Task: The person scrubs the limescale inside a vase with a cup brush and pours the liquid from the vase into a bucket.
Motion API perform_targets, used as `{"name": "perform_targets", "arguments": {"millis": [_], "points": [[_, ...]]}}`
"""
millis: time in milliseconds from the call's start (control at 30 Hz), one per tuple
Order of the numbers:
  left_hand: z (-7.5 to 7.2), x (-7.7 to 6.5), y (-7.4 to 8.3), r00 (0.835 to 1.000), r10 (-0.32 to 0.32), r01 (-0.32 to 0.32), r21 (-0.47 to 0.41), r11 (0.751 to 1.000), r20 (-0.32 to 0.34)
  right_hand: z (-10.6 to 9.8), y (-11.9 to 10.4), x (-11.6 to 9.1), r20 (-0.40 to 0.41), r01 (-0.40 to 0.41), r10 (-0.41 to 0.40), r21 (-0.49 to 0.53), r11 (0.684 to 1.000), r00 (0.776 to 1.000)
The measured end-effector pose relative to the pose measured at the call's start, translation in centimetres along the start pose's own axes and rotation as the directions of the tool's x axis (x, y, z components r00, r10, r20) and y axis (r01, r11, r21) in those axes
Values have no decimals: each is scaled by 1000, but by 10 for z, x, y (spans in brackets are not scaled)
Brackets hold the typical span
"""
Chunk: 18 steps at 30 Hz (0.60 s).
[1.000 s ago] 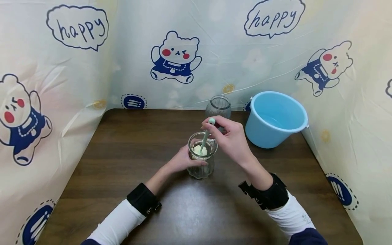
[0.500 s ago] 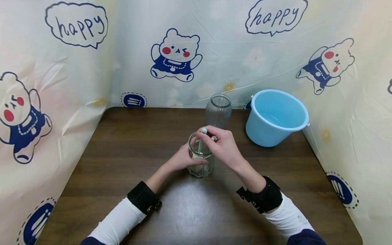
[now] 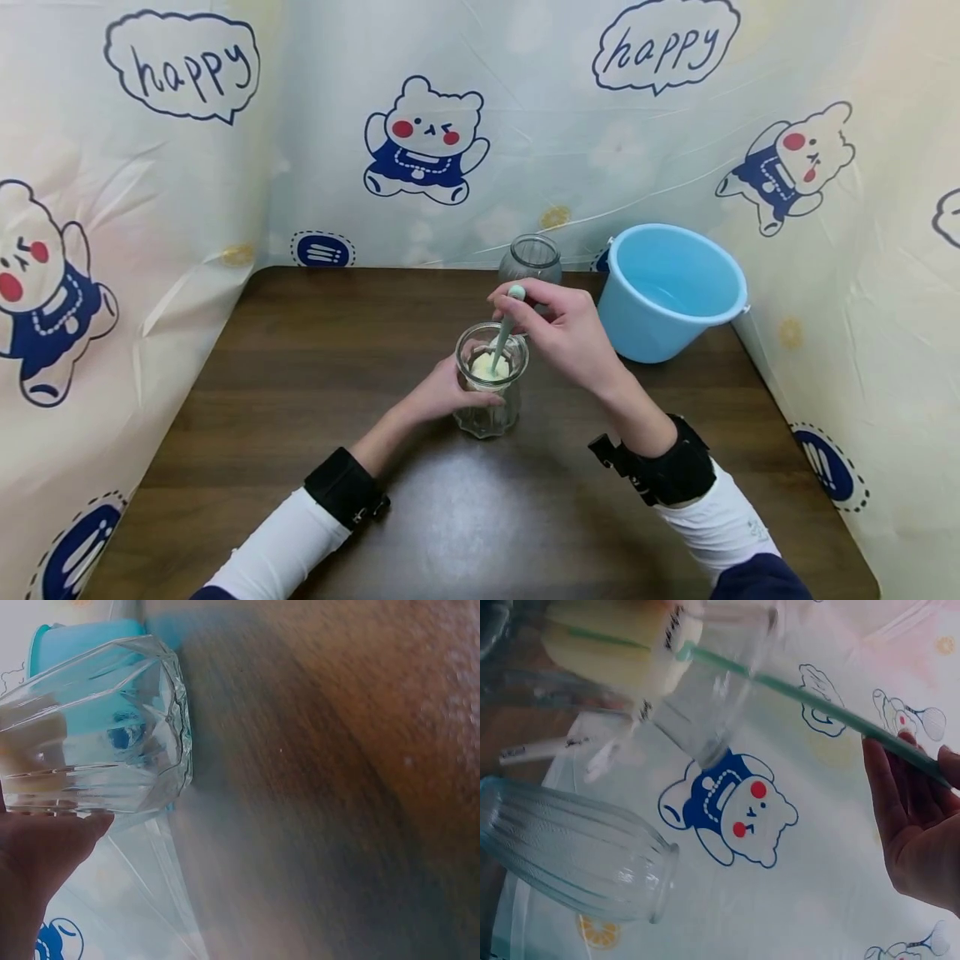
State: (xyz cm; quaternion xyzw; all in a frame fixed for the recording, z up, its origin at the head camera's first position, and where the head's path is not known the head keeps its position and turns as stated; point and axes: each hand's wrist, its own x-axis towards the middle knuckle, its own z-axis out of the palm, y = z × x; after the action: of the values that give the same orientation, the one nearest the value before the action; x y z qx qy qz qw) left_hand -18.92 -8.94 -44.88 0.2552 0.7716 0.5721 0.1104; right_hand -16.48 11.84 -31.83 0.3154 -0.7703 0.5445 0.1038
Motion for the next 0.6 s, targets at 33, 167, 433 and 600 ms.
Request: {"name": "perform_targets", "arguments": {"millis": [33, 167, 433, 600], "points": [[-1, 0, 0, 1000, -6, 6, 6, 1000, 4, -1, -1, 1, 7, 5, -5, -4, 1000, 1000], [-1, 5, -20, 999, -36, 36, 16, 999, 28, 0, 3, -1, 58, 8, -5, -56, 998, 998], [-1, 7, -34, 1000, -17, 17, 2, 1000, 15, 5, 9, -6, 83, -63, 75, -145, 987, 994], [-2, 7, -35, 1000, -10, 9, 17, 1000, 22, 6, 11, -6, 112, -48, 71, -194, 980, 991]]}}
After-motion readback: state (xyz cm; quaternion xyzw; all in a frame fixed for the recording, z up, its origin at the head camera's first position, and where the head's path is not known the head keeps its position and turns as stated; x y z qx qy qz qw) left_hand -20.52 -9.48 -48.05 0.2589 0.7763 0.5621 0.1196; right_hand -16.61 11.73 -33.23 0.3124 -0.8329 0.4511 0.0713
